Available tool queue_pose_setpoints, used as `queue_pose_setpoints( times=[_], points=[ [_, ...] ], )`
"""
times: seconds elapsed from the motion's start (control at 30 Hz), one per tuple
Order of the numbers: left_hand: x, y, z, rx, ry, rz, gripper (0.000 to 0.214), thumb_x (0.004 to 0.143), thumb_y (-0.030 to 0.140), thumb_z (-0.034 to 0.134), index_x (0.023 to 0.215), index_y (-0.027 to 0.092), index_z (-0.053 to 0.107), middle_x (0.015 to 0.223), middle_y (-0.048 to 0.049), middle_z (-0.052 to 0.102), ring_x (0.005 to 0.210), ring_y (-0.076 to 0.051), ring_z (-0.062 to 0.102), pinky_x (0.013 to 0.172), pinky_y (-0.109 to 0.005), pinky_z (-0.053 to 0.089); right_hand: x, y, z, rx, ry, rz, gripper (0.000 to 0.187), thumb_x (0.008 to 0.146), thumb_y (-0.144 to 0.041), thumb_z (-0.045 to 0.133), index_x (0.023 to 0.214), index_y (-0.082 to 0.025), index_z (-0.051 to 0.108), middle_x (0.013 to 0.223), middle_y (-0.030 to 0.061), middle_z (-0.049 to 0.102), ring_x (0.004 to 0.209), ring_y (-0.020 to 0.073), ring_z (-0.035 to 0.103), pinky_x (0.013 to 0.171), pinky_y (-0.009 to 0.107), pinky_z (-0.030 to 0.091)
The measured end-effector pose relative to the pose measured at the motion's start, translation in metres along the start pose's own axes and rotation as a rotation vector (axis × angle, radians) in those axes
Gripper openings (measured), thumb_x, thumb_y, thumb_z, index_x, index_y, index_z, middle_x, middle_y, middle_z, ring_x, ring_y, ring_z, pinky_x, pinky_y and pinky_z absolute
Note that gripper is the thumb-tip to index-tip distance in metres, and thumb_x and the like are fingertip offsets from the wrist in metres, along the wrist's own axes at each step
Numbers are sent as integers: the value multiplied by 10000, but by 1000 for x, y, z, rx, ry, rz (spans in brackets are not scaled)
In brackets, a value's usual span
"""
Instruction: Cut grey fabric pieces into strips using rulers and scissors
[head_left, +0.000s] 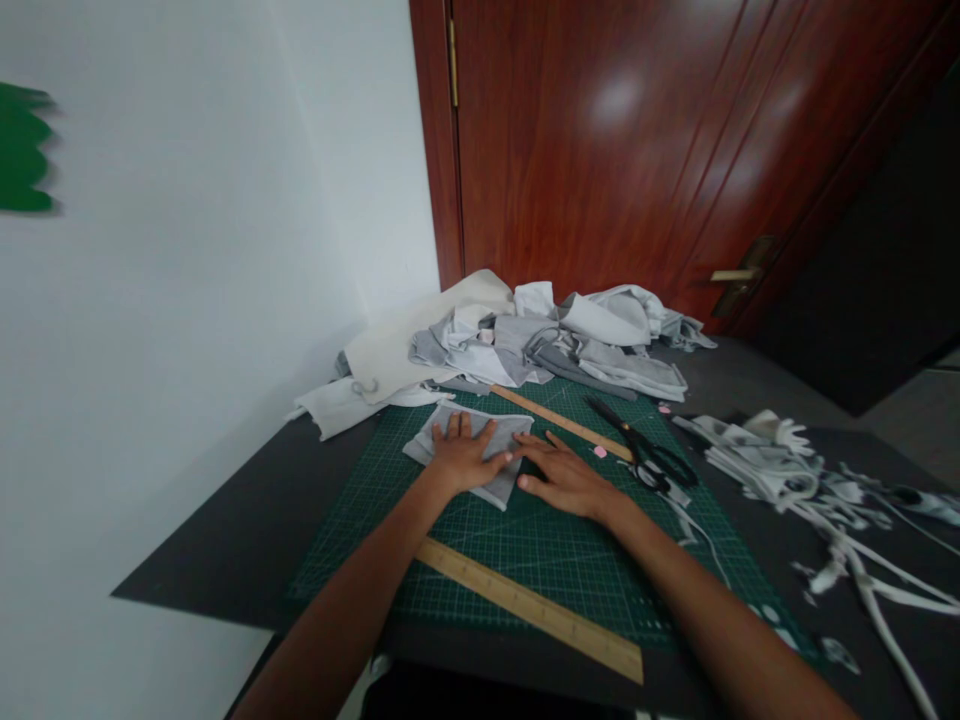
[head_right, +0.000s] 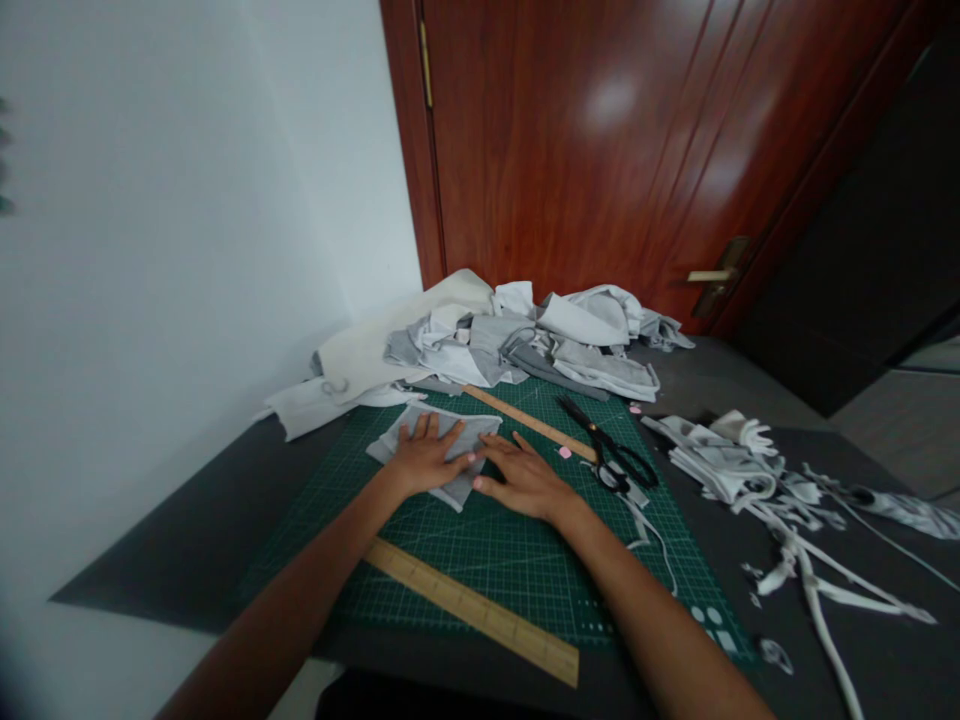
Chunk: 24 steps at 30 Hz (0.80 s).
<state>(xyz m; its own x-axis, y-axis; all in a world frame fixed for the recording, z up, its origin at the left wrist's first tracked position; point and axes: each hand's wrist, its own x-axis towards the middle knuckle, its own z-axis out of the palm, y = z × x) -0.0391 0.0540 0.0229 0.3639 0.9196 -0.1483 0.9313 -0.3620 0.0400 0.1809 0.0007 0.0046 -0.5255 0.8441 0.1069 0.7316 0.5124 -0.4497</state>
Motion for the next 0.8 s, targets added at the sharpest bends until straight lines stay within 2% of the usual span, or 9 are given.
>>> queue_pose_setpoints(
  times=[0.07, 0.17, 0.3, 0.43, 0.5, 0.57, 0.63, 0.7, 0.8],
  points=[
    [-4, 3, -2, -2, -18, -18, 998, 834, 910, 283, 1645, 336, 180, 1711, -200, 136, 1577, -446, 54, 1182, -717, 65, 1, 4, 5, -65, 83, 62, 729, 1034, -634, 357, 1546, -125, 457, 1617, 215, 415, 1533, 302, 344, 1268, 564, 168],
    [-13, 10, -4, 5, -65, -62, 1118, 754, 974, 308, 1648, 316, 171, 1707, -216, 128, 1574, -462, 36, 1168, -738, 65, 3, 3, 8, -187, 176, 92, 764, 1035, -610, 377, 1535, -38, 451, 1609, 270, 398, 1536, 345, 325, 1268, 574, 156],
    [-27, 24, -5, 23, -109, -144, 1175, 711, 987, 374, 1648, 307, 176, 1705, -229, 117, 1562, -498, 35, 1138, -774, 102, 5, 5, 11, -189, 106, -26, 687, 1057, -565, 353, 1563, -107, 431, 1628, 208, 395, 1538, 296, 335, 1267, 541, 200],
    [-29, 28, -8, 13, -128, -169, 1187, 684, 982, 443, 1643, 329, 190, 1701, -239, 126, 1559, -502, 66, 1121, -781, 157, 6, 16, 12, -252, 219, 152, 689, 1031, -547, 453, 1498, -42, 497, 1565, 287, 456, 1499, 377, 386, 1244, 619, 178],
    [-26, 25, -8, -2, -98, -192, 1115, 730, 965, 408, 1637, 344, 218, 1698, -231, 161, 1554, -503, 104, 1109, -782, 191, 4, 15, 9, -241, 290, 183, 617, 1006, -487, 545, 1416, -26, 564, 1493, 304, 533, 1443, 392, 455, 1223, 594, 240],
    [-20, 20, -8, -11, -57, -246, 1008, 804, 923, 350, 1628, 349, 257, 1688, -225, 210, 1539, -512, 161, 1088, -782, 237, 3, 6, 5, -145, 344, 170, 458, 969, -408, 625, 1288, -79, 638, 1347, 246, 653, 1301, 351, 581, 1132, 508, 393],
    [-14, 14, -8, -7, -20, -307, 929, 866, 871, 309, 1622, 330, 290, 1672, -231, 257, 1515, -527, 214, 1061, -784, 279, 3, -11, 3, 21, 330, 151, 333, 918, -378, 695, 1159, -152, 653, 1122, 139, 725, 1053, 272, 675, 926, 390, 513],
    [-10, 9, -7, -1, 6, -353, 891, 901, 831, 282, 1620, 306, 306, 1647, -247, 304, 1486, -539, 266, 1033, -788, 315, 2, -30, 6, 177, 229, 142, 359, 853, -390, 768, 1113, -196, 615, 968, 53, 711, 845, 212, 669, 726, 310, 502],
    [-7, 5, -8, -4, 31, -388, 860, 920, 804, 269, 1610, 296, 337, 1614, -262, 357, 1448, -545, 327, 1000, -789, 350, 1, -49, 17, 175, 195, 166, 269, 827, -277, 786, 1013, -208, 604, 919, 28, 673, 785, 190, 628, 682, 293, 441]
  ],
)
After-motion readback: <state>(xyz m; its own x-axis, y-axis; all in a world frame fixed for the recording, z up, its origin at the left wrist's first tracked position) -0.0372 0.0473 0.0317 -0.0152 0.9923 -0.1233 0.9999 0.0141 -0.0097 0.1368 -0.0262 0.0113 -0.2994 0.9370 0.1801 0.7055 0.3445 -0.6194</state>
